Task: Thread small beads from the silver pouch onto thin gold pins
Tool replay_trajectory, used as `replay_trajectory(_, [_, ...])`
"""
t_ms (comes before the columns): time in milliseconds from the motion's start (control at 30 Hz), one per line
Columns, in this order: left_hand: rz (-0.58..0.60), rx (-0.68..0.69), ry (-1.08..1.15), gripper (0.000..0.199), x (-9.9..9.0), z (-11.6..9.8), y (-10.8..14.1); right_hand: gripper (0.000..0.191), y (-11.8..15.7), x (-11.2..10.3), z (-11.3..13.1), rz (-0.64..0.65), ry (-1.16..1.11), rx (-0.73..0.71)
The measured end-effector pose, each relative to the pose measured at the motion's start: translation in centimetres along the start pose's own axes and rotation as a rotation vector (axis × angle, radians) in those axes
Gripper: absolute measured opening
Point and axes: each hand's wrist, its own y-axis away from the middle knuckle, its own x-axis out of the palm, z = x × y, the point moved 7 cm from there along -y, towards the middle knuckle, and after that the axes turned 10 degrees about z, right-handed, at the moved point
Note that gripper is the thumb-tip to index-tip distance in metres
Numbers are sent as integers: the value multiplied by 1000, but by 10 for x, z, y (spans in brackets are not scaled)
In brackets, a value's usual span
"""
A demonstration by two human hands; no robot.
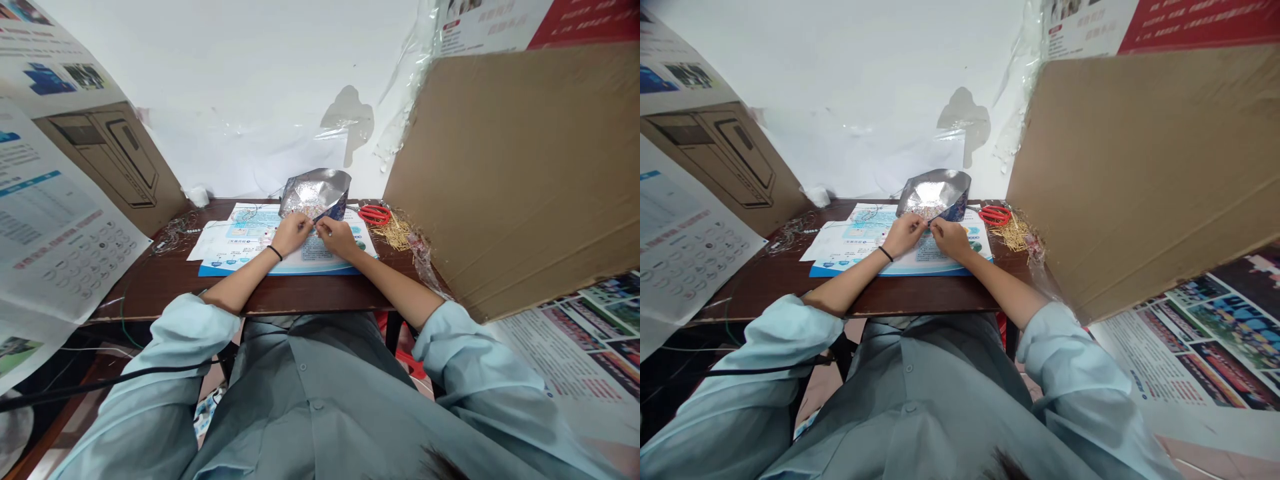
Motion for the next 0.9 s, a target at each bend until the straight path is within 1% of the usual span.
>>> replay_trajectory(67, [-72, 115, -220, 20, -9, -14, -13, 19, 1, -4, 1, -40, 0, 21])
replay_trajectory(100, [-79, 148, -321, 19, -11, -18, -21, 19, 1, -5, 2, -47, -2, 26])
replay_trajectory(167, [-18, 132, -460, 19, -10, -17, -43, 18, 2, -6, 4, -46, 1, 24])
replay_trajectory(200, [32, 92, -522, 19, -8, -13, -54, 18, 2, -6, 6, -40, 3, 22])
replay_trajectory(267, [186, -51, -636, 16, 0, 2, -72, 18, 2, -7, 8, -28, 9, 17])
replay_trajectory(333, [311, -178, -738, 14, 7, 16, -82, 19, 2, -6, 10, -15, 11, 16])
replay_trajectory(400, [357, -239, -813, 13, 10, 23, -87, 19, 2, -5, 11, -3, 19, 20])
replay_trajectory(533, [311, -282, -812, 6, 7, 23, -87, 18, 2, -3, 12, 15, 37, 1])
replay_trajectory(667, [214, -299, -725, 6, 2, 19, -84, 19, 1, -3, 11, 16, 32, -19])
replay_trajectory(733, [187, -294, -738, 13, 2, 16, -82, 19, 1, -3, 11, 12, 36, -13])
replay_trajectory(833, [203, -310, -855, 24, 3, 14, -78, 19, 0, -2, 10, 11, 43, -9])
replay_trajectory(900, [200, -321, -895, 27, 3, 15, -77, 19, 0, -1, 10, 9, 48, -11])
